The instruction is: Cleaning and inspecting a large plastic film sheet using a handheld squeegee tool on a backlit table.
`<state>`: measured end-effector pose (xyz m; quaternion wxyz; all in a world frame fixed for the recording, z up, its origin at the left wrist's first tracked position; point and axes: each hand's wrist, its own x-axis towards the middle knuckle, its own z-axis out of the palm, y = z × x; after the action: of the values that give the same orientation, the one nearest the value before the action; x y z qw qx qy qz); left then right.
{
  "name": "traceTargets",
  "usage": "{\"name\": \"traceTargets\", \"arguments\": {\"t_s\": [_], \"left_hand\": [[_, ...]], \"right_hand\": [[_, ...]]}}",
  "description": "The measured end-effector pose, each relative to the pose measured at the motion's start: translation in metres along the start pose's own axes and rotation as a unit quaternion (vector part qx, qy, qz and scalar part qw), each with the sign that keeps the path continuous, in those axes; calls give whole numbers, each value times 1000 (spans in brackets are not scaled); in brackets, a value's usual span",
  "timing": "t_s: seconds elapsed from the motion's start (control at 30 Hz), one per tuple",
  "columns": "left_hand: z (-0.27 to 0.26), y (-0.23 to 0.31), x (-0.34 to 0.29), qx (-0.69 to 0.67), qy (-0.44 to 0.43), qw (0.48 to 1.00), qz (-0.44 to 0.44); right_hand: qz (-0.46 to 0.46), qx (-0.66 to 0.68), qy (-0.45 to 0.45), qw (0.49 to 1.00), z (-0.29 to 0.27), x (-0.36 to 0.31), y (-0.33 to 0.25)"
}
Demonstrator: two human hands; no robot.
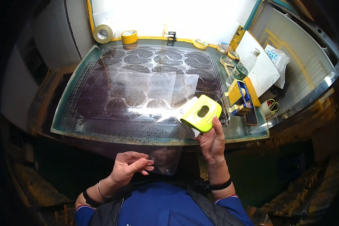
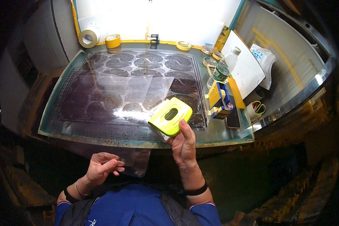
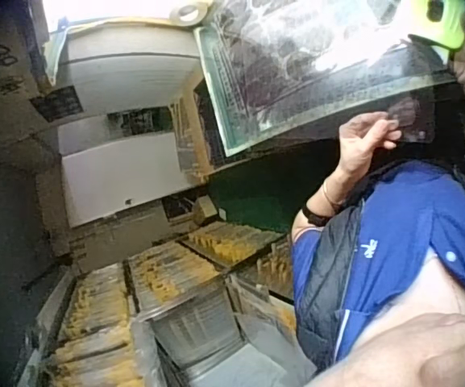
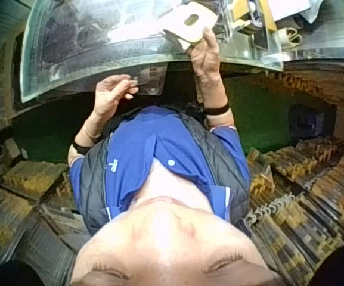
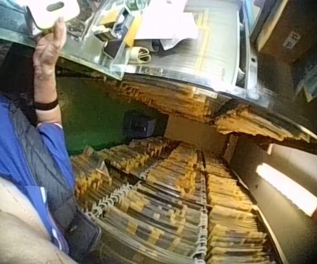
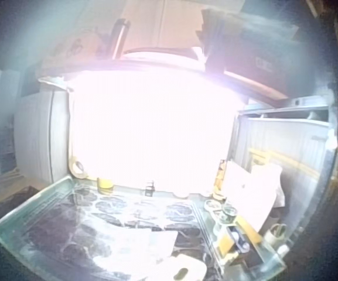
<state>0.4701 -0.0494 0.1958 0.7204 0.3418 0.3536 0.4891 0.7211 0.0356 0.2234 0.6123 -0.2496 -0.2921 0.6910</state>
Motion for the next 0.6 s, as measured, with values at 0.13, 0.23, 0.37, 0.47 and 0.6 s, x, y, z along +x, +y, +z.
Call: {"name": "traceTargets", "arguments": {"t_s": [0.13,0.23,0.37,0.47,0.6], "left_hand": [[0,0,0,-1,-2,1000,-2],[-1,0,-1,10,0,1000,-6],[-5,-1,-4,23,-5,1000,-14],[-9,-4,-6,50,4,999,-11],[-16,-7,-13,89,-16,996,-8]], "right_hand": [[1,19,8,1000,1,2,2],[-4,33,22,999,-5,2,5],[22,-10,41,999,-19,1,7],[0,7,16,1000,-10,-1,1],[-37,12,20,999,-6,8,-13]]}}
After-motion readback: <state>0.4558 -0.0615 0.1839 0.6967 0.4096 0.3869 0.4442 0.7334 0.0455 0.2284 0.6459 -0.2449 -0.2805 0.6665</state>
